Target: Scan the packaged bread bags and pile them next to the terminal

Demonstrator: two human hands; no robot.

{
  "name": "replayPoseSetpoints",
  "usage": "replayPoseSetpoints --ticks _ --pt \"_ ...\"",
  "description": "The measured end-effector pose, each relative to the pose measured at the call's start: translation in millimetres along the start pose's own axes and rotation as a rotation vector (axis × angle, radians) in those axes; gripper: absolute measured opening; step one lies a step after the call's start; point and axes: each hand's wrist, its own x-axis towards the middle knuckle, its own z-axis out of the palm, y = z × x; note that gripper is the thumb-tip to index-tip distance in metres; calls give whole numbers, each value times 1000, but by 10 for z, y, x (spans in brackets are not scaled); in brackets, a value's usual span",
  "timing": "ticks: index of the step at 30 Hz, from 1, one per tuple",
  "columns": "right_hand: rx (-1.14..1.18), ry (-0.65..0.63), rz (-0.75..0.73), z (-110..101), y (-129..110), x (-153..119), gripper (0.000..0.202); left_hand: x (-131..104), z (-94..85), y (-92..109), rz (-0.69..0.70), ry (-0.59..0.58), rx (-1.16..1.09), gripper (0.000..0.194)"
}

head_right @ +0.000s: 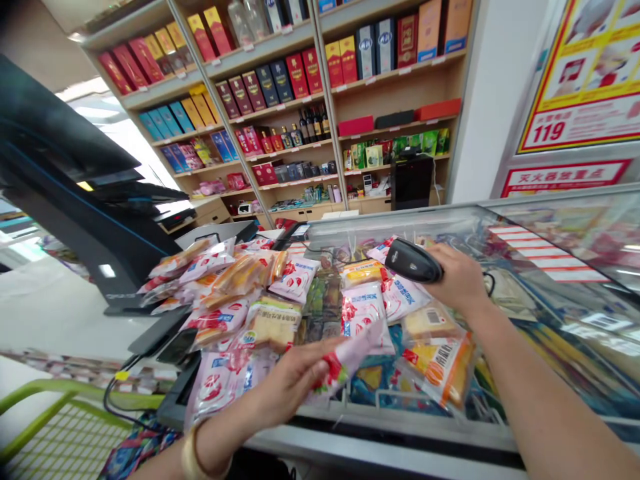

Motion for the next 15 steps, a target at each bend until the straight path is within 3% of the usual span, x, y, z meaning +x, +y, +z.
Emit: replayPoseSetpoints --ticks 3,5,9,11,15 --pt "32 25 19 -23 -42 21 27 153 -221 -48 -243 399 -481 47" --pt "67 42 37 -39 -76 39 31 310 -343 -78 -327 549 -768 40" --pt "147 32 30 -100 -185 84 32 624 -465 -120 -286 464 -1203 52" --pt "183 1 -11 -137 -243 106 28 723 -456 -159 -258 451 -1290 56" --pt "225 -55 -104 -177 -316 127 19 791 -364 -231 -282 539 -1326 57"
